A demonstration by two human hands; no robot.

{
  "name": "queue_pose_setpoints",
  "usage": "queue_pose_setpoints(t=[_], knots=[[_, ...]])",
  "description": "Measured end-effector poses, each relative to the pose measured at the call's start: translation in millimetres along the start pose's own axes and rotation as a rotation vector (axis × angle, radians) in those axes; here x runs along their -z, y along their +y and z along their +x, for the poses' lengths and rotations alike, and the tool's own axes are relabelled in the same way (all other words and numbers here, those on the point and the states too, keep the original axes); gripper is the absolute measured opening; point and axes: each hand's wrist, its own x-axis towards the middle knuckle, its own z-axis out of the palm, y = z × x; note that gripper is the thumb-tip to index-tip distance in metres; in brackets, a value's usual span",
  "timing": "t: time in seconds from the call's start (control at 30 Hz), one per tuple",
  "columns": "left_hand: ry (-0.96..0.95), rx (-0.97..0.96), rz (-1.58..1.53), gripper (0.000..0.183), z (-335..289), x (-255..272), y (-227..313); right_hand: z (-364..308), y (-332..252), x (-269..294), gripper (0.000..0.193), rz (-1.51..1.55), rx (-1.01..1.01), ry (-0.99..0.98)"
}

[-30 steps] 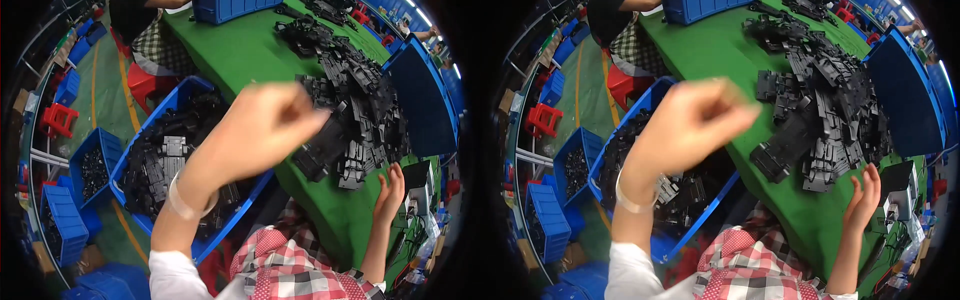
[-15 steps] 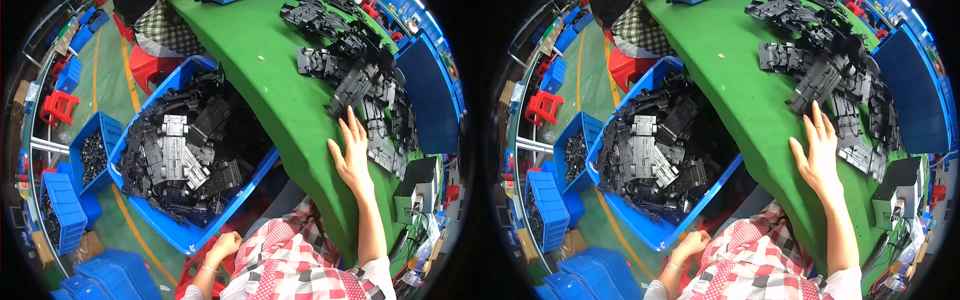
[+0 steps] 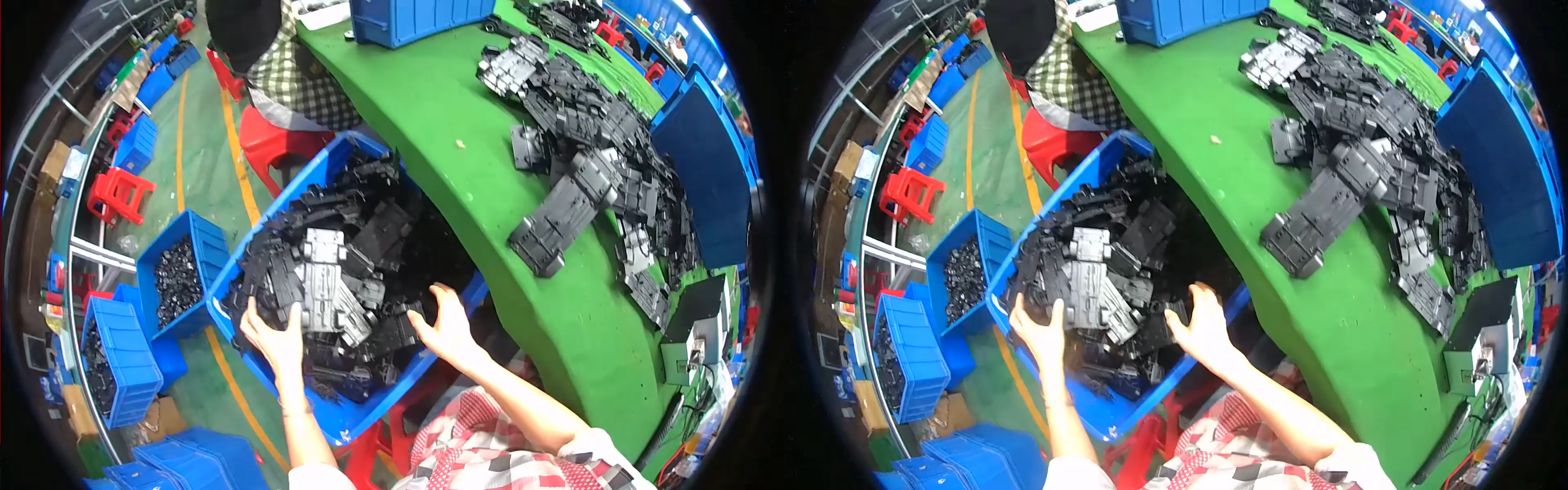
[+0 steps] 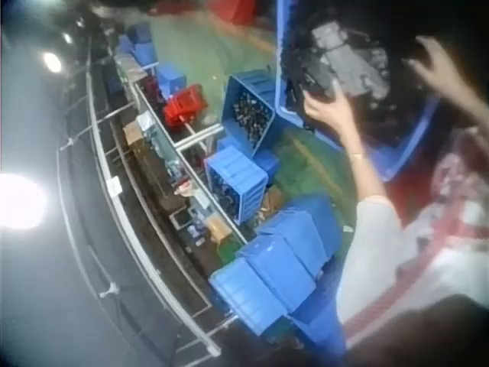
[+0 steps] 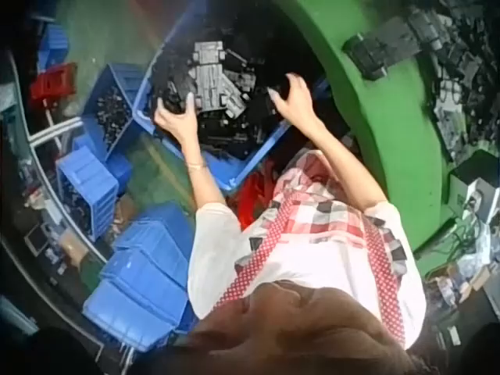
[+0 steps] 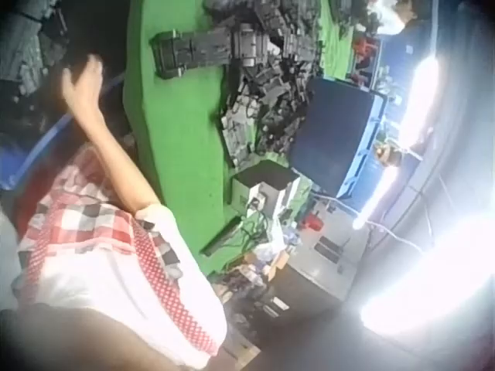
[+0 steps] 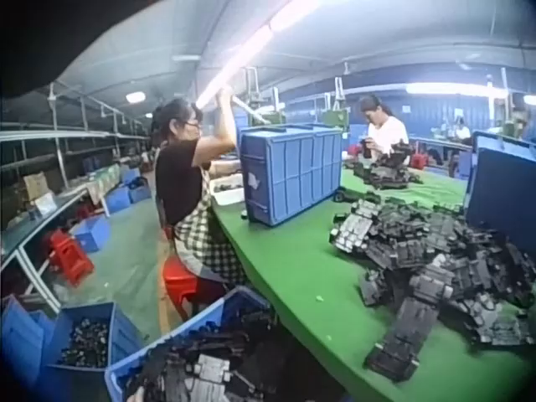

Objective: The person assembles black plastic mechanical components using an electric screwdriver.

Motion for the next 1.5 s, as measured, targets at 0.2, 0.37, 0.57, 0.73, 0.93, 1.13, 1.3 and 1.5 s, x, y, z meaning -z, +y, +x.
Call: queue_pose_setpoints(t=[0.2, 0.37, 0.57, 0.73, 0.93, 1.13, 1.3, 1.5], knots=[[-0.032, 0.306, 0.304, 0.083, 68.7, -14.1, -51.4, 65.3, 39.4, -45.4, 0.103, 0.361, -0.646, -0.578], [-0.398, 0.413, 0.151, 0.081, 129.3, -19.9, -52.7, 65.7, 40.6, -50.9, 0.089, 0.124, -0.274, -0.963], [-0.678, 0.378, 0.011, 0.065, 99.0, -20.8, -72.0, 72.4, 20.5, -22.8, 0.071, 0.1, -0.205, -0.934], [-0.717, 0.354, -0.181, 0.055, 77.6, 26.7, -49.5, 75.8, -32.4, 74.6, 0.043, -0.035, -0.039, -0.771], [-0.876, 0.462, -0.119, 0.067, 57.0, -15.4, -78.5, 73.1, -69.9, 143.6, 0.03, 0.195, 0.051, -0.601], [-0.828, 0.376, -0.257, 0.063, 50.6, -22.0, -84.1, 67.8, -50.4, 85.9, 0.028, 0.724, 0.009, -0.874], [-0.785, 0.286, -0.325, 0.052, 38.6, -17.9, -76.1, 51.5, -31.4, 59.6, 0.028, 1.111, -0.161, -0.768], [-0.665, 0.181, -0.314, 0.024, 18.1, -33.0, -48.6, 45.2, -12.4, -40.6, 0.038, 0.733, -0.419, -0.373]])
